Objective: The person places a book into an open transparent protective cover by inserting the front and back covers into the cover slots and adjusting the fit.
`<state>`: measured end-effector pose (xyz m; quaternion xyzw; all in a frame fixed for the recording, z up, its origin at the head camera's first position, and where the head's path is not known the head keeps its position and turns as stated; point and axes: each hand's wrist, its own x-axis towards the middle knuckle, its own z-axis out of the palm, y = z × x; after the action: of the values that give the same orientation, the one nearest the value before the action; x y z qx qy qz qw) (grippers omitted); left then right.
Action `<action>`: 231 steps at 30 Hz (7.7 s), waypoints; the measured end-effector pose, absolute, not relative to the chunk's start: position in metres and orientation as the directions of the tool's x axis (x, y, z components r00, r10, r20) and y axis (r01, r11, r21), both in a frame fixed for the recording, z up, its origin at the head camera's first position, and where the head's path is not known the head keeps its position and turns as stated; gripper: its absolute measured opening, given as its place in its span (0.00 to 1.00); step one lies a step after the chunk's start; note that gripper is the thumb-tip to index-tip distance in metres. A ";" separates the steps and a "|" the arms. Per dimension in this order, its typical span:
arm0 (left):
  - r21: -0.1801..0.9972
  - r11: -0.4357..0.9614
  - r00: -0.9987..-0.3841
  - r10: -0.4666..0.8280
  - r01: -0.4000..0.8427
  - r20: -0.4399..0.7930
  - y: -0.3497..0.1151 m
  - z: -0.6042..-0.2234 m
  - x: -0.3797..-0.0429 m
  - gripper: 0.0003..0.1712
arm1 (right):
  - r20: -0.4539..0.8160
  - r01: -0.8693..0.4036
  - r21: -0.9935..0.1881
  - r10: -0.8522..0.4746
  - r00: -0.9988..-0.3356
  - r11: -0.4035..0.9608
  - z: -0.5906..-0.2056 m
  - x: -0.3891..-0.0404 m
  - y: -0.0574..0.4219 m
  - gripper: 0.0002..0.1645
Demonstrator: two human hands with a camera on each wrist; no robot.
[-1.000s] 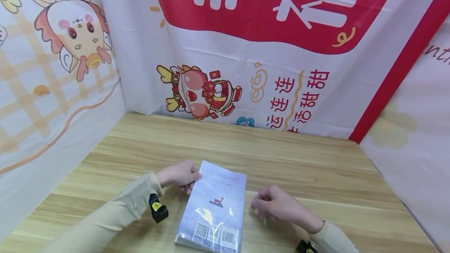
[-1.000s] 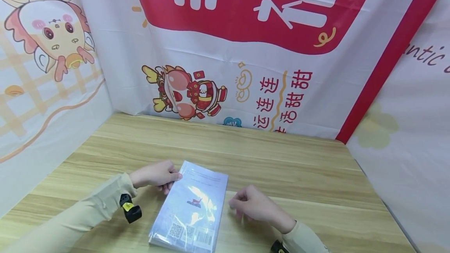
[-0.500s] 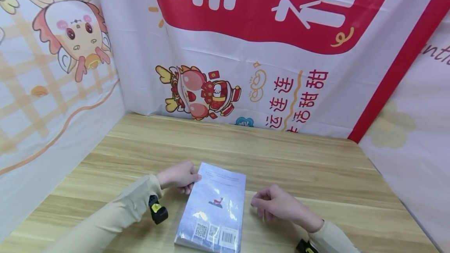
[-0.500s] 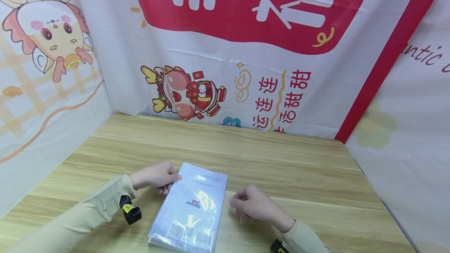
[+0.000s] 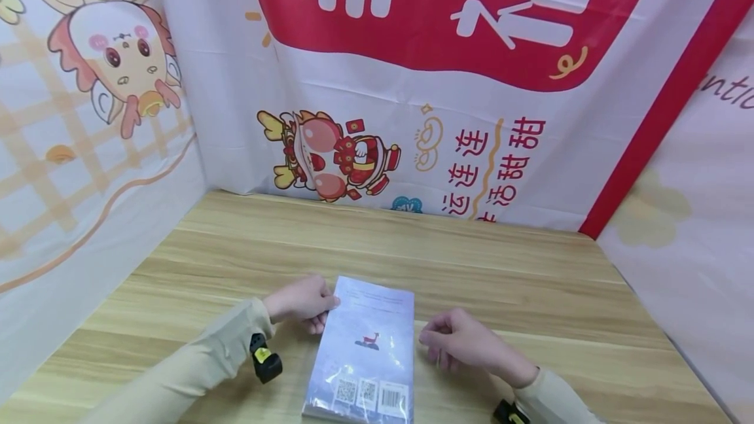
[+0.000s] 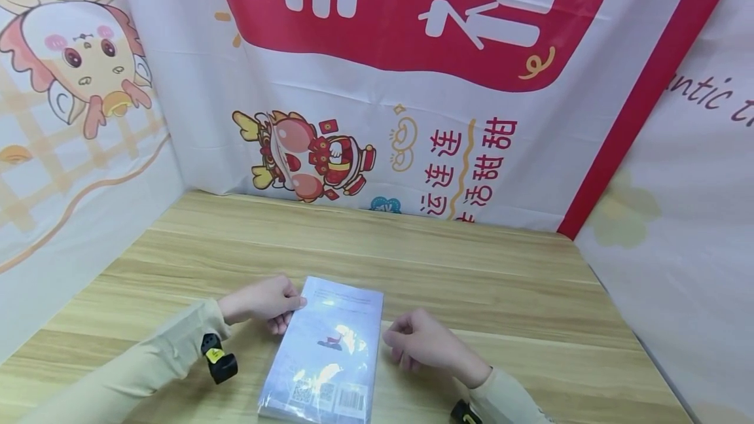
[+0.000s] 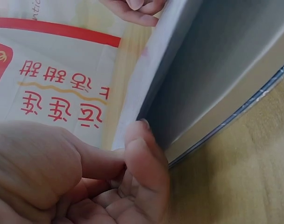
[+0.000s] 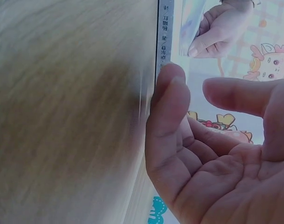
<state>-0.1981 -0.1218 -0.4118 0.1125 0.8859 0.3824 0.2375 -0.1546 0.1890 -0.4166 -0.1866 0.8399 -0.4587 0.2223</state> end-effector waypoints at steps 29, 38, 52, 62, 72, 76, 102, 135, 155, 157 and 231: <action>0.672 0.741 -0.901 0.293 0.001 -0.322 -0.123 -0.408 -0.198 0.16 | -0.133 -0.087 -0.878 -0.415 -0.900 0.471 -0.418 -0.159 0.187 0.14; 0.696 0.718 -0.897 0.307 -0.002 -0.319 -0.123 -0.403 -0.196 0.12 | -0.138 -0.061 -0.897 -0.409 -0.902 0.437 -0.420 -0.160 0.188 0.14; 0.818 0.567 -0.900 0.301 -0.098 -0.316 -0.120 -0.402 -0.175 0.26 | -0.223 0.122 -0.957 -0.400 -0.889 0.262 -0.413 -0.157 0.190 0.23; 0.839 0.526 -0.900 0.287 -0.138 -0.327 -0.128 -0.399 -0.171 0.33 | -0.324 0.386 -0.922 -0.507 -0.799 -0.018 -0.412 -0.156 0.207 0.35; 0.920 0.151 -0.825 0.406 -0.363 -0.392 -0.138 -0.396 -0.177 0.20 | -0.359 0.688 -0.684 -0.708 -0.608 -0.243 -0.408 -0.163 0.219 0.55; 0.892 0.095 -0.822 0.356 -0.441 -0.445 -0.136 -0.395 -0.176 0.26 | -0.361 0.719 -0.643 -0.725 -0.587 -0.262 -0.406 -0.163 0.218 0.57; 0.927 0.081 -0.895 0.244 -0.366 -0.375 -0.135 -0.399 -0.167 0.31 | -0.447 0.712 -0.667 -0.645 -0.619 -0.220 -0.404 -0.166 0.201 0.48; 0.927 0.278 -0.938 0.164 -0.252 -0.304 -0.123 -0.413 -0.166 0.14 | -0.449 0.693 -0.689 -0.627 -0.637 -0.212 -0.411 -0.172 0.187 0.44; 0.942 0.193 -0.917 0.243 -0.274 -0.317 -0.117 -0.404 -0.162 0.17 | -0.343 0.638 -0.726 -0.669 -0.659 -0.256 -0.422 -0.174 0.180 0.33; 0.941 0.191 -0.915 0.244 -0.279 -0.321 -0.117 -0.404 -0.162 0.17 | -0.339 0.637 -0.724 -0.667 -0.664 -0.265 -0.423 -0.174 0.181 0.32; 0.960 0.074 -0.792 0.550 -0.268 -0.264 -0.113 -0.418 -0.171 0.26 | -0.373 0.549 -0.797 -0.510 -0.775 -0.251 -0.406 -0.166 0.173 0.24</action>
<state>-0.1708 -0.1125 -0.4182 0.1057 0.6667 0.6720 0.3044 -0.1659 0.1733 -0.4060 0.0189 0.5123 -0.7907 0.3347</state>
